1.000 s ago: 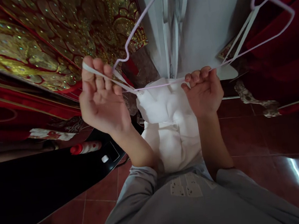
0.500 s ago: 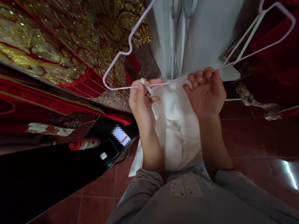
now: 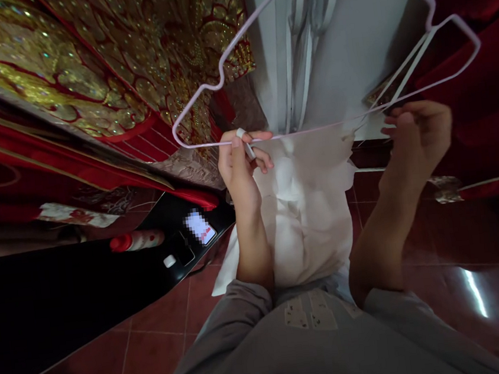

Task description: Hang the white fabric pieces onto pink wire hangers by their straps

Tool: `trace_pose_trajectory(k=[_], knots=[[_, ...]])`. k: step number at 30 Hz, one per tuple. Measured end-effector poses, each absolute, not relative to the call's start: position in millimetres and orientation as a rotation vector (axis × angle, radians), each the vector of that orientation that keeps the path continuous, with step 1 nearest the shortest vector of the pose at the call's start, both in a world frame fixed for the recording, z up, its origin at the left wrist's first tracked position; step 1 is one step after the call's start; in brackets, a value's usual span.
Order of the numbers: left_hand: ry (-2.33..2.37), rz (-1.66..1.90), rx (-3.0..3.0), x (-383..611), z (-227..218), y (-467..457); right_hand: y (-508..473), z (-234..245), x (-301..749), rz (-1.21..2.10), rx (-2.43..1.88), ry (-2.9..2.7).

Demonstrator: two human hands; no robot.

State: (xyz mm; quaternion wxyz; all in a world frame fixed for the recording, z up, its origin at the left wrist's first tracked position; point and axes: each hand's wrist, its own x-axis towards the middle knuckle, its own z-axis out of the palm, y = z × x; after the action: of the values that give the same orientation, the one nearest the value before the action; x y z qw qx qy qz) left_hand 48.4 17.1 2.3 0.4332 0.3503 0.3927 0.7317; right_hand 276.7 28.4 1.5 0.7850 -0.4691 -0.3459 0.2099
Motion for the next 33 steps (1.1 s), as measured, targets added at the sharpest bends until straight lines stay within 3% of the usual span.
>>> trace_pose_trajectory(k=[5,18,29,33], knots=[[0.822,1.893,0.952,50,-1,16,34,-2,265,0.611,-1.01,-0.802],[0.912,1.917,0.976,50,-3,18,37,-4,262,0.562,-0.996,-0.799],[0.786,1.905,0.949,42,-7,29,-2,51,271,0.456,-1.137,-0.905],[0.91,1.88,0.933,44,-8,29,14,64,275,0.569,-0.907,-0.916]])
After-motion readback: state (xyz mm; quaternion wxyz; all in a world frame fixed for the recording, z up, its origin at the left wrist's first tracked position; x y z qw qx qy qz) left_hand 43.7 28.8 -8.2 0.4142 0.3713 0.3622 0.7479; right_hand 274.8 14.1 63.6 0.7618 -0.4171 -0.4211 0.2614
